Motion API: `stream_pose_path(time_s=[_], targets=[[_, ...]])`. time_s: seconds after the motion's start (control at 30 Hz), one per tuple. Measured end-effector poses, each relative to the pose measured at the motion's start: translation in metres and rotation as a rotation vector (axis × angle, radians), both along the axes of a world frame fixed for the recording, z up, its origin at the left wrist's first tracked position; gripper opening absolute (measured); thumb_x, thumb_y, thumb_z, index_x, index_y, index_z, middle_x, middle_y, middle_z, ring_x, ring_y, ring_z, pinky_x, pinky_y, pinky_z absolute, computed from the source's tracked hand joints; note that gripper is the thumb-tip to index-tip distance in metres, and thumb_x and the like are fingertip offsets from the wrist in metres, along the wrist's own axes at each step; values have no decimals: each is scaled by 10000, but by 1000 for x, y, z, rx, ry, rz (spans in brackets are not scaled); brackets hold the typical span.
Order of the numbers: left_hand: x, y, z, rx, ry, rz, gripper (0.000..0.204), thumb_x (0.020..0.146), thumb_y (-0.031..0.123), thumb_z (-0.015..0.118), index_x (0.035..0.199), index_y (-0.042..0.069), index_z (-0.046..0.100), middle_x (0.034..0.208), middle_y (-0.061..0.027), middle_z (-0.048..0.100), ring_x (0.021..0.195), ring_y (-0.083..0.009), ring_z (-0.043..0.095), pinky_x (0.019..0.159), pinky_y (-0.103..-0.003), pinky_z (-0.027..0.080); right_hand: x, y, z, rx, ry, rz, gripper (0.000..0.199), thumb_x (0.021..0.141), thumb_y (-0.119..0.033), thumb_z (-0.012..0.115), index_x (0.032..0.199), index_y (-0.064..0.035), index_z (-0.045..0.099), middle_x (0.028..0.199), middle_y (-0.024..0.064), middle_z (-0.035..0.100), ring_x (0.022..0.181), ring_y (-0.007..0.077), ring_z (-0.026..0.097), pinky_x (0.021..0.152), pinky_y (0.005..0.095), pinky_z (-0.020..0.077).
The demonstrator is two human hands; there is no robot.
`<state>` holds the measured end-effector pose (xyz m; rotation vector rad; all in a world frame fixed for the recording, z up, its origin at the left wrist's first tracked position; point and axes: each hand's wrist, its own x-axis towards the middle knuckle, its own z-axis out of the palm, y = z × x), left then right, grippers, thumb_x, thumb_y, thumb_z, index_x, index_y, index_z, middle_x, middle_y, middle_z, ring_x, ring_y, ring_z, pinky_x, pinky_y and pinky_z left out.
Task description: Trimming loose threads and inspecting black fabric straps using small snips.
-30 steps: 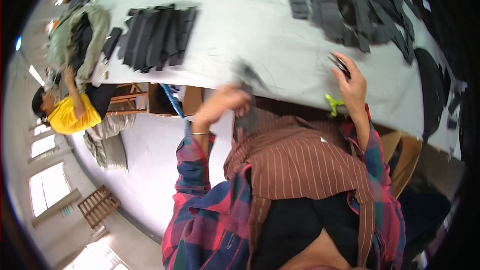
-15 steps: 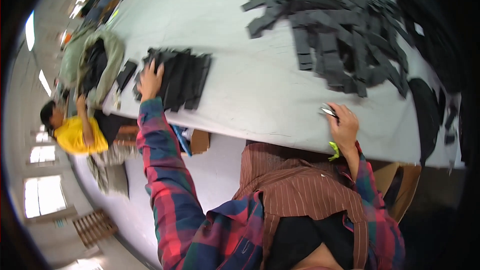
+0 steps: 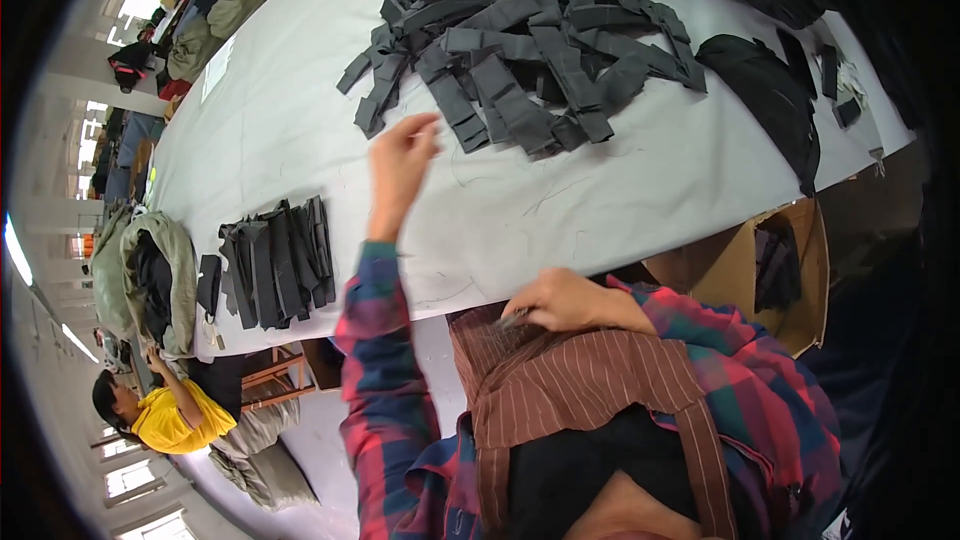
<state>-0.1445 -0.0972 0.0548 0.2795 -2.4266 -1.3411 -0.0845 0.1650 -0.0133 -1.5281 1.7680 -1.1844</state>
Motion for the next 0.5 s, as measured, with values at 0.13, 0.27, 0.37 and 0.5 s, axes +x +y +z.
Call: stream_pose_path(time_s=[0.13,0.27,0.37,0.5], targets=[[-59,74,-64,-306,93,257,616,790,293,710,1259,-37,487,928,-179,606,825,-273,620,740,-351,499,-28,18,22,20,-125,-194,129,831,-152,636,928,-75,671,857,100,667,766,271,627,687,357,465],[-86,114,-66,-430,-106,455,793,738,290,747,1323,-85,366,891,-191,589,857,-300,607,773,-381,485,-45,52,28,16,-119,-350,129,897,-134,590,934,-29,655,815,107,650,705,235,602,631,310,454],[-68,44,-93,135,-20,318,823,715,251,763,1327,-109,347,848,-118,574,823,-216,599,754,-324,479,-40,52,43,-10,-223,-377,148,904,-158,594,939,-27,654,799,123,644,699,224,609,636,299,461],[-40,64,-45,848,-106,-5,739,785,152,713,1341,-132,319,825,11,521,764,-54,518,669,-186,416,-56,67,46,33,-317,-539,168,911,-165,593,971,-20,652,837,153,657,737,225,640,681,286,484]])
